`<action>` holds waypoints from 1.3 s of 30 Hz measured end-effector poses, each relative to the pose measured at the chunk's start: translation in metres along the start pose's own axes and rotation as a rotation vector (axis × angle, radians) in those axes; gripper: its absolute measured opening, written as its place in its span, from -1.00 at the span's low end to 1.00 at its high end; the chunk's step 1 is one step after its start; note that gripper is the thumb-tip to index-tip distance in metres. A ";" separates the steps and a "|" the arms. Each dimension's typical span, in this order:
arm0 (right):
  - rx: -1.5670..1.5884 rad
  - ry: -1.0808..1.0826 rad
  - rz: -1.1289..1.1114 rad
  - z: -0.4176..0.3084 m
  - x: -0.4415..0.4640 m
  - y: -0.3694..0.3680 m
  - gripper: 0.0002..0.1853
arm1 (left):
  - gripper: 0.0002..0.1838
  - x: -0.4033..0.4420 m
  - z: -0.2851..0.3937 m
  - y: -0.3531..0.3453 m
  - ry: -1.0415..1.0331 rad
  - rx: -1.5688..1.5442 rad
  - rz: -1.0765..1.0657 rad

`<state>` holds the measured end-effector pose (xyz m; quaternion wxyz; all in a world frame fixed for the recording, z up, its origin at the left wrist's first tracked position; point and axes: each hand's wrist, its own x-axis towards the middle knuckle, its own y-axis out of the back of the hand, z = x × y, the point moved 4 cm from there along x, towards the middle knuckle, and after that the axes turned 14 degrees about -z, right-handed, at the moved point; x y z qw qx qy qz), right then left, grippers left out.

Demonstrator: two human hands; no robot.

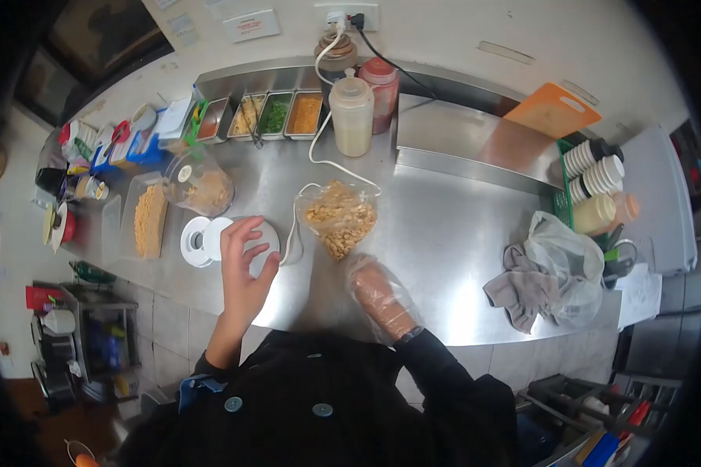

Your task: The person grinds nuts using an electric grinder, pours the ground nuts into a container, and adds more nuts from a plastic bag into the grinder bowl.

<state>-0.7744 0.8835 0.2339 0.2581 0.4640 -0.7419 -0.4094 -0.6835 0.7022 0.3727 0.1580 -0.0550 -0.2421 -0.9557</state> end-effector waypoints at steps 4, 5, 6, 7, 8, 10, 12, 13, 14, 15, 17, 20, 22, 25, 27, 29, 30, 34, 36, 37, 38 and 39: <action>-0.229 -0.067 -0.146 0.013 0.009 -0.033 -0.86 | -0.44 -0.013 0.004 0.015 -0.005 0.020 0.026; -0.253 -0.087 -0.070 0.022 0.012 -0.030 -0.88 | -0.45 -0.015 0.006 0.020 -0.046 0.030 0.024; -0.281 -0.108 0.010 0.030 0.016 -0.024 -0.90 | -0.45 -0.016 0.007 0.027 -0.055 0.023 0.028; -0.244 -0.145 0.115 0.039 0.020 -0.015 -0.94 | -0.45 -0.016 0.009 0.036 -0.091 0.016 0.027; -0.204 -0.183 0.225 0.047 0.024 -0.005 -0.97 | -0.46 -0.015 0.009 0.046 -0.132 0.012 0.022; -0.262 -0.335 0.404 0.036 0.034 0.026 -0.93 | -0.47 -0.013 0.006 0.072 -0.225 0.030 0.037; 0.054 -0.487 0.470 -0.002 0.048 0.068 -0.89 | -0.47 -0.017 -0.002 0.103 -0.308 0.040 0.042; 0.040 -0.493 0.484 -0.017 0.059 0.085 -0.89 | -0.47 -0.019 -0.010 0.121 -0.299 0.042 0.045; 0.064 -0.510 0.495 -0.030 0.069 0.097 -0.88 | -0.48 -0.022 -0.019 0.140 -0.288 0.044 0.050; 0.092 -0.528 0.503 -0.038 0.078 0.102 -0.87 | -0.48 -0.026 -0.029 0.158 -0.300 0.033 0.047; 0.003 -0.565 0.494 -0.035 0.096 0.096 -0.91 | -0.48 -0.034 -0.054 0.196 -0.264 0.064 0.117; -0.142 -0.518 0.460 -0.052 0.111 0.090 -0.90 | -0.48 -0.046 -0.099 0.241 -0.166 0.087 0.139; -0.194 -0.459 0.454 -0.087 0.119 0.080 -0.85 | -0.49 -0.049 -0.127 0.259 -0.059 0.108 0.092; -0.076 -0.223 0.569 -0.158 0.126 0.063 -0.76 | -0.49 -0.045 -0.172 0.261 -0.003 0.205 -0.081; 0.002 -0.364 0.611 -0.176 0.125 0.054 -0.79 | -0.50 -0.038 -0.203 0.251 0.014 0.167 -0.134; 0.053 -0.505 0.621 -0.175 0.117 0.044 -0.81 | -0.38 -0.031 -0.230 0.227 -0.021 0.304 -0.395; 0.107 -0.648 0.623 -0.170 0.110 0.039 -0.82 | -0.38 -0.028 -0.231 0.220 -0.024 0.300 -0.392; -0.133 -0.761 0.754 -0.188 0.090 0.046 -0.78 | 0.08 -0.021 -0.235 0.190 -0.111 0.566 -0.435; -0.095 -0.889 0.622 -0.184 0.082 0.048 -0.68 | 0.22 -0.017 -0.239 0.188 -0.070 0.630 -0.448; -0.093 -0.893 0.619 -0.185 0.079 0.045 -0.68 | 0.26 -0.018 -0.238 0.189 -0.049 0.577 -0.469; -0.034 -0.893 0.665 -0.184 0.074 0.043 -0.68 | 0.29 -0.018 -0.236 0.190 -0.029 0.525 -0.488; 0.025 -0.891 0.713 -0.183 0.070 0.042 -0.68 | 0.29 -0.021 -0.227 0.196 -0.029 0.527 -0.489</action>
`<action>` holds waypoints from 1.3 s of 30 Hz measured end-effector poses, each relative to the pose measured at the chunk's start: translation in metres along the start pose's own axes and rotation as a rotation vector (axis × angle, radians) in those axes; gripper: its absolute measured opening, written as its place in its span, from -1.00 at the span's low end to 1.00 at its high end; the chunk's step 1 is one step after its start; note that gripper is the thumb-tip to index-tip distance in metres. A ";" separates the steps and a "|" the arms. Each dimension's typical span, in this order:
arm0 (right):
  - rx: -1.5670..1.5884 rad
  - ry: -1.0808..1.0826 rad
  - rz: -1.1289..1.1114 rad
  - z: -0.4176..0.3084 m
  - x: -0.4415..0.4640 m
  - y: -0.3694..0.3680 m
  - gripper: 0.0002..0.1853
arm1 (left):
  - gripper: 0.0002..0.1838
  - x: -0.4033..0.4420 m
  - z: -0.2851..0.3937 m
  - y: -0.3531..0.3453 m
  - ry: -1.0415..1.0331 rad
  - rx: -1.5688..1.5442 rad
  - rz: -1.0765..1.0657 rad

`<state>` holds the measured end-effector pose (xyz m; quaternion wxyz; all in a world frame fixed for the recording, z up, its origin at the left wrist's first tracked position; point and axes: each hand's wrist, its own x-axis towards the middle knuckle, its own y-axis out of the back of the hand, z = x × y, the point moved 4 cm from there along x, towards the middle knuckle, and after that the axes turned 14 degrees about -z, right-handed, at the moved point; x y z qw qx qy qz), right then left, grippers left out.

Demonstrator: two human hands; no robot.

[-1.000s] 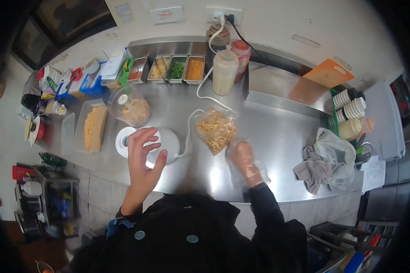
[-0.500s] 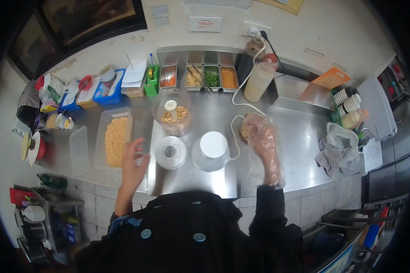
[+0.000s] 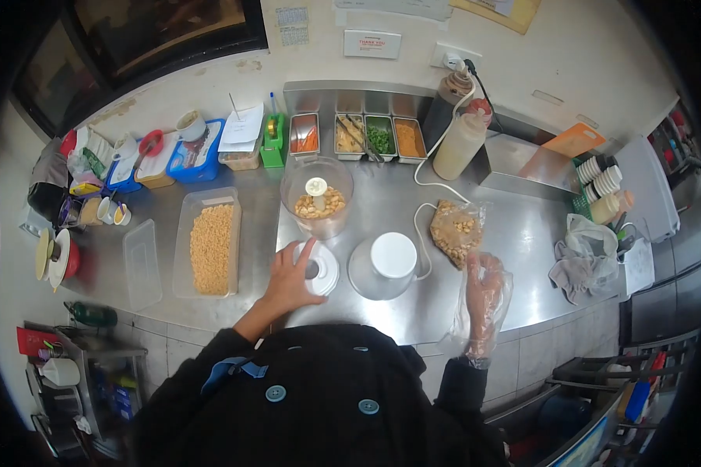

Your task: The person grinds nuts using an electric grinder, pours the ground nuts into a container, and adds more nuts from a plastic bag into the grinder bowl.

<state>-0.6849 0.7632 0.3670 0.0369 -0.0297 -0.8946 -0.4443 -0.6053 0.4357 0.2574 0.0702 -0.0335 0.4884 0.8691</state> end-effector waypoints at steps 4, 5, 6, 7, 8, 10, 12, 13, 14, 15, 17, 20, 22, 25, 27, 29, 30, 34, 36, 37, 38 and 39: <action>-0.033 0.039 0.014 0.025 0.007 -0.005 -0.68 | 0.18 -0.029 0.032 0.045 0.033 -0.168 -0.075; -0.049 0.050 0.025 0.025 0.009 -0.006 -0.68 | 0.17 -0.032 0.038 0.049 0.013 -0.097 -0.065; -0.067 0.061 0.032 0.026 0.009 -0.006 -0.68 | 0.16 -0.036 0.041 0.049 -0.004 -0.030 -0.057; -0.070 0.065 0.025 0.024 0.010 -0.006 -0.68 | 0.16 -0.037 0.034 0.039 0.003 -0.035 -0.057; -0.074 0.105 0.027 0.018 0.011 -0.008 -0.69 | 0.16 -0.033 0.019 0.021 0.005 -0.048 -0.114; -0.077 0.135 0.024 0.012 0.011 -0.010 -0.70 | 0.15 -0.031 0.011 0.009 0.010 -0.060 -0.184; 0.019 0.087 0.010 0.012 0.009 -0.010 -0.73 | 0.18 -0.032 0.006 0.006 0.032 -0.130 -0.158; 0.022 0.085 0.008 0.014 0.010 -0.012 -0.73 | 0.18 -0.031 0.005 0.008 0.035 -0.128 -0.160; 0.019 0.084 -0.003 0.018 0.011 -0.014 -0.74 | 0.19 -0.028 0.007 0.012 0.003 -0.087 -0.113; 0.015 0.084 -0.016 0.019 0.010 -0.015 -0.75 | 0.21 -0.027 0.010 0.014 -0.027 -0.048 -0.067; 0.022 0.093 -0.024 0.018 0.010 -0.018 -0.75 | 0.22 -0.016 0.012 0.004 -0.093 -0.007 -0.080; -0.028 0.155 -0.015 0.010 0.007 -0.019 -0.77 | 0.24 -0.004 0.019 -0.013 -0.103 0.144 -0.142; -0.083 0.200 0.013 0.009 0.007 -0.019 -0.78 | 0.25 0.003 0.017 -0.011 0.007 0.125 -0.285; -0.062 0.199 0.048 0.026 0.006 -0.018 -0.81 | 0.24 0.001 0.018 -0.001 0.070 0.087 -0.311; -0.124 0.196 0.060 0.035 0.005 -0.018 -0.84 | 0.24 -0.006 0.022 0.009 0.100 0.039 -0.322; -0.083 0.199 0.091 0.050 0.007 -0.021 -0.84 | 0.26 -0.016 0.041 0.036 -0.029 -0.309 -0.292; -0.049 0.204 0.112 0.054 0.006 -0.022 -0.85 | 0.26 -0.019 0.059 0.065 -0.110 -0.215 -0.171; -0.111 0.189 0.071 0.041 0.004 -0.017 -0.88 | 0.27 0.019 0.082 0.152 -0.158 0.012 0.145; -0.216 0.232 0.099 0.025 0.002 -0.009 -0.91 | 0.28 0.057 0.071 0.162 -0.133 0.035 0.137; -0.213 0.236 0.109 0.028 0.004 -0.006 -0.91 | 0.28 0.080 0.061 0.156 -0.017 0.084 0.033; -0.169 0.253 0.119 0.038 0.004 -0.004 -0.91 | 0.28 0.097 0.052 0.148 0.095 0.133 -0.073; -0.127 0.261 0.133 0.047 0.004 -0.001 -0.90 | 0.28 0.107 0.047 0.143 0.077 0.142 -0.073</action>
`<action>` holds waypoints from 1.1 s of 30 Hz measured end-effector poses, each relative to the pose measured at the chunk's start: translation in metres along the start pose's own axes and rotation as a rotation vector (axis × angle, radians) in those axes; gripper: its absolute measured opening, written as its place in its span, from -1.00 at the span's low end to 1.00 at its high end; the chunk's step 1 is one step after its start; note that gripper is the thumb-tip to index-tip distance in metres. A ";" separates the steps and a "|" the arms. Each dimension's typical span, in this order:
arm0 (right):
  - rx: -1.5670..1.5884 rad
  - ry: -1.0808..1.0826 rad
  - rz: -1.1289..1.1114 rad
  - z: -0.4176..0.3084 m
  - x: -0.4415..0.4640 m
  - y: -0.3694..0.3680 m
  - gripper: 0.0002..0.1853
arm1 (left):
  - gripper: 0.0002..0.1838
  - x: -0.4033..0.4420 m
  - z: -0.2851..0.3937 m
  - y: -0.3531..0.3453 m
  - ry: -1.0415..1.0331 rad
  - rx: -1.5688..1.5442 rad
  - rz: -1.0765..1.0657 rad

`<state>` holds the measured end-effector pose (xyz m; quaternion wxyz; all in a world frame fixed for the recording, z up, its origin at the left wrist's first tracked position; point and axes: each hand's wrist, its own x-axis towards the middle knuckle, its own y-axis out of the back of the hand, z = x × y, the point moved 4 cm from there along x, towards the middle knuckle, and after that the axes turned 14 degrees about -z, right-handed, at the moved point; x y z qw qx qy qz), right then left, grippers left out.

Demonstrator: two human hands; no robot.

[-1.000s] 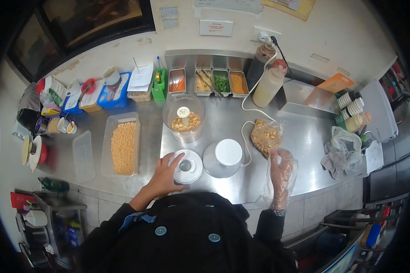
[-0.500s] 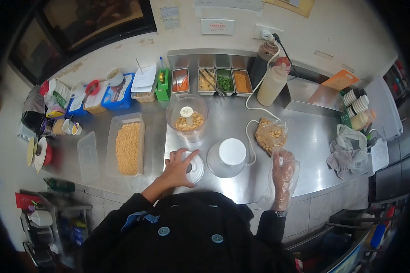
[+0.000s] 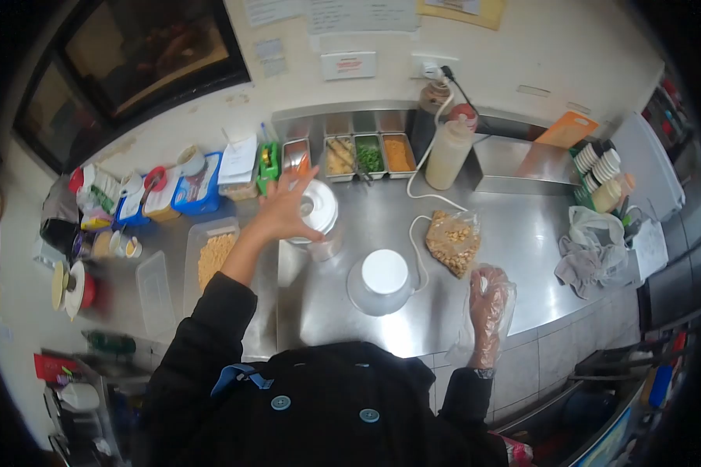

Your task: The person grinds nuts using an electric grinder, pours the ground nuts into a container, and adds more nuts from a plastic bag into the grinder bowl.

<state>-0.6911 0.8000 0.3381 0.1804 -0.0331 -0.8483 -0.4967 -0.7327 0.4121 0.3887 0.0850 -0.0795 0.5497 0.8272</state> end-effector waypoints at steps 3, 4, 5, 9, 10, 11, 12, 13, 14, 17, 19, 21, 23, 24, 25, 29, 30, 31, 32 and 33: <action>0.089 -0.023 0.112 0.036 -0.019 0.004 -0.93 | 0.32 0.023 -0.023 -0.019 -0.104 -0.007 -0.057; 0.092 -0.062 0.099 0.048 -0.028 0.004 -0.92 | 0.34 0.030 -0.030 -0.025 -0.195 -0.018 -0.041; 0.080 -0.118 0.098 0.060 -0.038 0.009 -0.91 | 0.37 0.027 -0.022 -0.020 -0.262 -0.014 -0.046; -0.196 -0.207 0.049 0.093 -0.049 0.040 -0.86 | 0.38 0.036 -0.033 -0.032 -0.420 0.047 -0.095; -0.209 -0.237 0.070 0.111 -0.050 0.052 -0.86 | 0.41 0.033 -0.037 -0.032 -0.314 0.009 -0.109; -0.200 -0.264 0.073 0.130 -0.048 0.059 -0.83 | 0.42 0.026 -0.027 -0.026 -0.300 -0.064 -0.103; -0.185 -0.283 0.077 0.149 -0.042 0.066 -0.81 | 0.38 0.019 -0.012 -0.018 -0.319 -0.053 -0.039; -0.186 -0.294 0.097 0.167 -0.038 0.074 -0.81 | 0.33 0.015 -0.013 -0.016 -0.254 0.007 0.080; -0.189 -0.350 0.088 0.189 -0.034 0.084 -0.79 | 0.29 0.010 -0.012 -0.013 -0.184 0.066 0.198; -0.192 -0.433 0.085 0.269 -0.019 0.104 -0.72 | -0.01 -0.014 0.069 0.006 -0.179 -0.101 0.461; -0.022 -0.540 0.184 0.328 0.000 0.120 -0.62 | -0.06 -0.017 0.122 0.003 -0.177 -0.127 0.525; -0.080 -0.623 0.171 0.376 0.027 0.134 -0.58 | -0.11 -0.016 0.175 -0.008 -0.175 -0.154 0.586; -0.141 -0.703 0.158 0.413 0.039 0.137 -0.54 | -0.17 -0.007 0.228 -0.026 -0.165 -0.370 0.475; -0.237 -0.577 0.140 0.424 0.049 0.134 -0.54 | -0.18 0.001 0.251 -0.037 -0.147 -0.394 0.450; -0.330 -0.448 0.120 0.435 0.058 0.126 -0.55 | -0.18 0.008 0.272 -0.047 -0.146 -0.394 0.457; -0.096 -0.462 0.019 0.424 0.070 0.099 -0.71 | -0.12 0.049 0.344 -0.117 -0.412 -0.642 0.130; 0.180 -0.389 -0.018 0.386 0.070 0.117 -0.74 | -0.08 0.066 0.361 -0.146 -0.521 -0.671 0.078; 0.456 -0.306 -0.072 0.341 0.067 0.140 -0.76 | -0.03 0.084 0.374 -0.178 -0.622 -0.698 0.036; 0.576 -0.154 -0.065 0.310 0.062 0.149 -0.75 | 0.08 0.104 0.377 -0.222 -0.542 -0.959 -0.216; 0.703 0.003 -0.065 0.280 0.058 0.157 -0.74 | 0.09 0.098 0.416 -0.227 -0.338 -1.394 -0.507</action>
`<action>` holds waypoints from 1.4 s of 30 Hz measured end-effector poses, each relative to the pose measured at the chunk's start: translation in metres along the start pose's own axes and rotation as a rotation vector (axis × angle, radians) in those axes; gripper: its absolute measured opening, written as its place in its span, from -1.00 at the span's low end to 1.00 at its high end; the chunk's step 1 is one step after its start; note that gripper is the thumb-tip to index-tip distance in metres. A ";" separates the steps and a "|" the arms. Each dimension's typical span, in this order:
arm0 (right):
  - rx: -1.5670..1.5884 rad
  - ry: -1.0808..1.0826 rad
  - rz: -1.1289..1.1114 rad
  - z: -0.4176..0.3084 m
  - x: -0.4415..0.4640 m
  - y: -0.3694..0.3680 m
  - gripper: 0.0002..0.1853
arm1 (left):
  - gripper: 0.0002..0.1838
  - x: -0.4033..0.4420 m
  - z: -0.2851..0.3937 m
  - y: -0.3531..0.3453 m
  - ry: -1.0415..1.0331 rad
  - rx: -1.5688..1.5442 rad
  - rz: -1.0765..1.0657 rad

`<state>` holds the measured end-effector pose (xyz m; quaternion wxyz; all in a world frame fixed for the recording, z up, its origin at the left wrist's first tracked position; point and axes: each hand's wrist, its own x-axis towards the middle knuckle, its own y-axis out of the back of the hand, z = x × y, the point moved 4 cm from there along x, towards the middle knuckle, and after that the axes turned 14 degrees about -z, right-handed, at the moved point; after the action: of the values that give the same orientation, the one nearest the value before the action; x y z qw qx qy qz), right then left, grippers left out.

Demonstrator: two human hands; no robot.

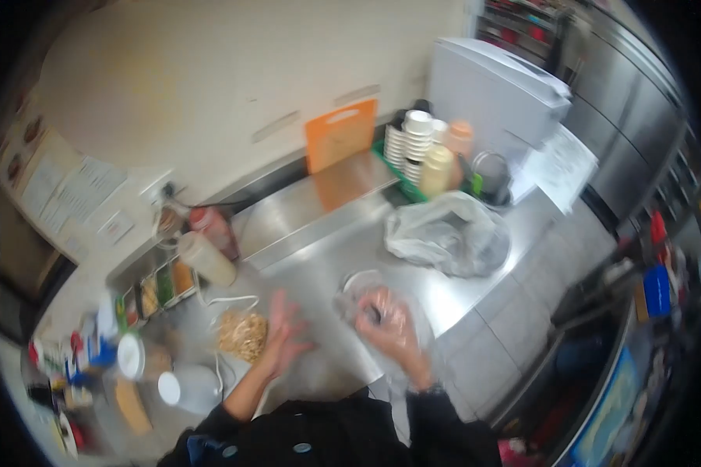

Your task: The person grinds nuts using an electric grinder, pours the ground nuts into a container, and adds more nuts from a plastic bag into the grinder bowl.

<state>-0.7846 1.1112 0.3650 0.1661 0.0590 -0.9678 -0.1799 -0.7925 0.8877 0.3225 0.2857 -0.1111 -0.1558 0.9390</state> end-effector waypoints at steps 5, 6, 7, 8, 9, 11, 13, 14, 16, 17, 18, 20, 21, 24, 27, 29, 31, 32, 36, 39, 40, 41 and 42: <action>-0.321 -0.021 0.176 0.000 -0.010 -0.057 -0.62 | -0.60 0.076 -0.067 -0.046 -0.017 -0.587 -0.127; 0.001 -0.197 0.313 0.047 -0.027 -0.068 -0.59 | -0.56 0.067 -0.051 -0.060 -0.061 -0.281 -0.008; 0.203 -0.265 0.366 0.071 -0.039 -0.071 -0.59 | -0.51 0.058 -0.035 -0.074 -0.070 -0.001 0.132; 0.237 -0.254 0.331 0.076 -0.043 -0.066 -0.59 | -0.49 0.053 -0.026 -0.078 -0.061 0.056 0.108; 0.272 -0.260 0.322 0.081 -0.046 -0.057 -0.58 | -0.48 0.049 -0.015 -0.081 -0.054 0.112 0.083; 0.261 -0.273 0.304 0.083 -0.049 -0.048 -0.57 | -0.47 0.059 -0.024 -0.080 -0.078 0.114 0.091; 0.232 -0.273 0.281 0.083 -0.048 -0.041 -0.56 | -0.57 0.074 -0.042 -0.082 0.044 0.456 -0.188; 0.217 -0.269 0.278 0.083 -0.048 -0.038 -0.55 | -0.57 0.077 -0.046 -0.080 0.034 0.453 -0.167; 0.175 -0.264 0.273 0.077 -0.046 -0.030 -0.54 | -0.56 0.064 -0.027 -0.088 -0.206 0.615 -0.144; 0.140 -0.257 0.267 0.076 -0.042 -0.024 -0.53 | -0.39 0.061 -0.022 -0.090 -0.252 0.411 -0.315; 0.098 -0.246 0.259 0.070 -0.036 -0.018 -0.52 | -0.39 0.050 -0.013 -0.091 -0.256 0.395 -0.322; 0.006 -0.221 0.252 0.055 -0.025 0.001 -0.51 | -0.18 0.025 0.006 -0.090 -0.411 0.688 -0.213; -0.037 -0.213 0.245 0.048 -0.021 0.006 -0.50 | -0.18 0.011 0.015 -0.086 -0.414 0.679 -0.217; -0.316 -0.177 0.214 0.031 -0.007 0.020 -0.47 | -0.04 -0.037 0.046 -0.049 -0.432 0.944 0.075; -1.012 -0.005 0.049 0.030 0.012 -0.006 -0.49 | -0.08 -0.111 0.080 0.012 -0.543 1.077 0.384; -0.807 0.187 -0.147 -0.023 0.022 -0.073 -0.50 | -0.08 -0.181 0.085 0.056 -0.469 1.233 0.792; -0.239 0.002 -0.473 -0.049 0.012 -0.161 -0.47 | -0.13 -0.254 0.060 0.103 -0.539 1.103 1.210; -0.175 -0.059 -0.641 -0.072 0.005 -0.207 -0.46 | -0.06 -0.283 0.044 0.125 -0.445 1.074 1.242; 0.127 0.050 -0.862 -0.086 -0.039 -0.364 -0.04 | 0.16 -0.319 -0.015 0.195 -0.233 0.746 0.854; 0.478 0.091 -0.616 -0.083 -0.043 -0.426 0.07 | 0.21 -0.305 -0.028 0.232 -0.204 0.742 0.541; 0.521 0.093 -0.615 -0.079 -0.039 -0.435 0.09 | 0.20 -0.299 -0.028 0.240 -0.240 0.690 0.404; 0.564 0.096 -0.613 -0.075 -0.038 -0.442 0.10 | 0.20 -0.295 -0.029 0.247 -0.249 0.689 0.386; 0.551 0.093 -0.597 -0.078 -0.040 -0.445 0.10 | 0.16 -0.291 -0.031 0.250 -0.292 0.741 0.377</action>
<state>-0.6957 0.6792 0.2576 0.1280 0.3876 -0.9116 0.0486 -0.6725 0.5315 0.2400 0.1048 0.1062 0.1760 0.9730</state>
